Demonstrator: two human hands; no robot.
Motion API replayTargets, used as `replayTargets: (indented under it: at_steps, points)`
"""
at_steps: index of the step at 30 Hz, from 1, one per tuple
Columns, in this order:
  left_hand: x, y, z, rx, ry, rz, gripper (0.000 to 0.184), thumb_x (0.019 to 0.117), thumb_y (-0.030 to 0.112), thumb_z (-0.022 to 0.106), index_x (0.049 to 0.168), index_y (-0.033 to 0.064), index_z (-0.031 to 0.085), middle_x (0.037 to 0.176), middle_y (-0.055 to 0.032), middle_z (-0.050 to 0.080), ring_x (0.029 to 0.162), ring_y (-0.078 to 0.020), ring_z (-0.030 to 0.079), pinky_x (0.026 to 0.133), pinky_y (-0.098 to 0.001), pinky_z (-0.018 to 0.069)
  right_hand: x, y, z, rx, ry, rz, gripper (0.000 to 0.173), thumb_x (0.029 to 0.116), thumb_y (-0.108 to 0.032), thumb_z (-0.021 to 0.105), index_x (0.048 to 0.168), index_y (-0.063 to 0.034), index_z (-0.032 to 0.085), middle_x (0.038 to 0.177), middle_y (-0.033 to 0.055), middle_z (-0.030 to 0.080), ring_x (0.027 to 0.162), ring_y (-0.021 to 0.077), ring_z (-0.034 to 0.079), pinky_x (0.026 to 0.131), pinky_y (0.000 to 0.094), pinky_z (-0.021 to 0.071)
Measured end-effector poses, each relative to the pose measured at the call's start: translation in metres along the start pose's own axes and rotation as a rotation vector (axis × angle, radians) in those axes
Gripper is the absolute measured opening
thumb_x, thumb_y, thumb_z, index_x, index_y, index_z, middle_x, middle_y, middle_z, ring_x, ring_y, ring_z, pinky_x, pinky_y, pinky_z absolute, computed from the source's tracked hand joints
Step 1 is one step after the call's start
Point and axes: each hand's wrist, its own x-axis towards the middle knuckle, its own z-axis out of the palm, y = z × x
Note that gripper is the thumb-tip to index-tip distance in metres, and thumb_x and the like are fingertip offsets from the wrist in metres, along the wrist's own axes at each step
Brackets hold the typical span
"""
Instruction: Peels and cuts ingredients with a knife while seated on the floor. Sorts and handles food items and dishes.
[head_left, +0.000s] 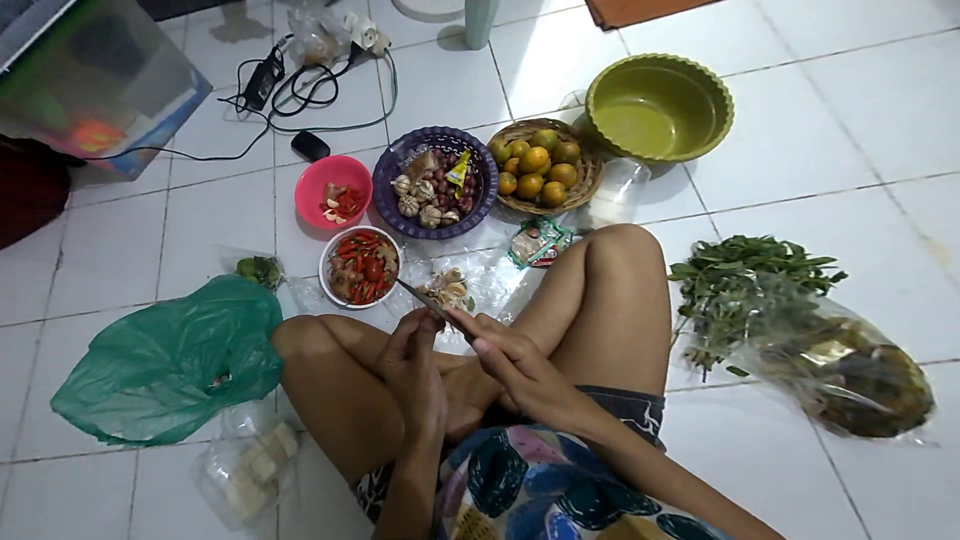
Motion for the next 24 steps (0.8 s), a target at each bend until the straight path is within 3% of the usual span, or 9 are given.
replayTargets:
  at_steps: [5, 7, 9, 11, 16, 20, 24]
  points:
    - [0.000, 0.000, 0.000, 0.045, 0.010, -0.018, 0.027, 0.0966, -0.009, 0.051, 0.096, 0.0051, 0.074, 0.089, 0.0105, 0.074, 0.086, 0.0005, 0.069, 0.085, -0.0197, 0.0569, 0.002, -0.006, -0.003, 0.334, -0.085, 0.113, 0.048, 0.1100, -0.027, 0.036, 0.143, 0.0037, 0.051, 0.082, -0.0112, 0.050, 0.063, -0.0102, 0.039, 0.058, 0.0079, 0.0355]
    - [0.000, 0.001, -0.001, 0.052, 0.000, -0.024, 0.027, 0.0972, -0.009, 0.050, 0.096, 0.0048, 0.073, 0.088, 0.0106, 0.074, 0.084, 0.0011, 0.069, 0.084, -0.0182, 0.0570, 0.003, -0.006, -0.005, 0.494, -0.124, 0.186, 0.040, 0.1100, -0.027, 0.034, 0.127, -0.0004, 0.058, 0.072, -0.0156, 0.047, 0.057, -0.0097, 0.039, 0.054, 0.0086, 0.0351]
    - [0.001, 0.001, -0.001, 0.042, -0.010, -0.032, 0.027, 0.0972, -0.009, 0.050, 0.097, 0.0043, 0.073, 0.088, 0.0101, 0.074, 0.085, 0.0011, 0.069, 0.084, -0.0183, 0.0572, 0.004, -0.006, -0.008, 0.618, -0.174, 0.280, 0.033, 0.1101, -0.034, 0.033, 0.103, -0.0129, 0.057, 0.069, -0.0164, 0.048, 0.054, -0.0084, 0.041, 0.051, 0.0094, 0.0368]
    - [0.002, 0.000, -0.002, 0.019, -0.022, -0.037, 0.027, 0.0972, -0.009, 0.049, 0.097, 0.0040, 0.074, 0.088, 0.0095, 0.074, 0.084, 0.0011, 0.069, 0.084, -0.0184, 0.0570, 0.004, -0.005, -0.010, 0.730, -0.215, 0.339, 0.035, 0.1093, -0.042, 0.035, 0.095, -0.0175, 0.057, 0.071, -0.0150, 0.053, 0.054, -0.0074, 0.045, 0.051, 0.0096, 0.0392]
    - [0.004, 0.002, -0.006, -0.071, -0.082, -0.111, 0.026, 0.1003, -0.005, 0.047, 0.106, 0.0042, 0.071, 0.090, 0.0087, 0.074, 0.086, -0.0003, 0.069, 0.085, -0.0193, 0.0569, 0.004, -0.004, -0.012, 0.847, -0.254, 0.369, 0.037, 0.1089, -0.044, 0.036, 0.095, -0.0178, 0.058, 0.074, -0.0135, 0.055, 0.054, -0.0074, 0.047, 0.051, 0.0092, 0.0409]
    - [0.005, 0.006, -0.005, -0.162, -0.090, -0.197, 0.030, 0.1007, -0.005, 0.045, 0.098, 0.0086, 0.072, 0.089, 0.0075, 0.075, 0.084, -0.0005, 0.070, 0.084, -0.0184, 0.0571, 0.005, -0.003, -0.012, 0.884, -0.263, 0.379, 0.038, 0.1091, -0.042, 0.035, 0.094, -0.0170, 0.058, 0.076, -0.0121, 0.057, 0.054, -0.0063, 0.048, 0.051, 0.0098, 0.0420]
    - [0.006, 0.003, -0.009, -0.273, -0.143, -0.208, 0.031, 0.0996, -0.005, 0.048, 0.102, 0.0103, 0.075, 0.094, 0.0043, 0.076, 0.089, -0.0032, 0.071, 0.087, -0.0210, 0.0576, 0.006, -0.003, -0.013, 0.924, -0.257, 0.392, 0.037, 0.1093, -0.041, 0.034, 0.095, -0.0164, 0.058, 0.079, -0.0111, 0.058, 0.055, -0.0061, 0.049, 0.051, 0.0098, 0.0427]
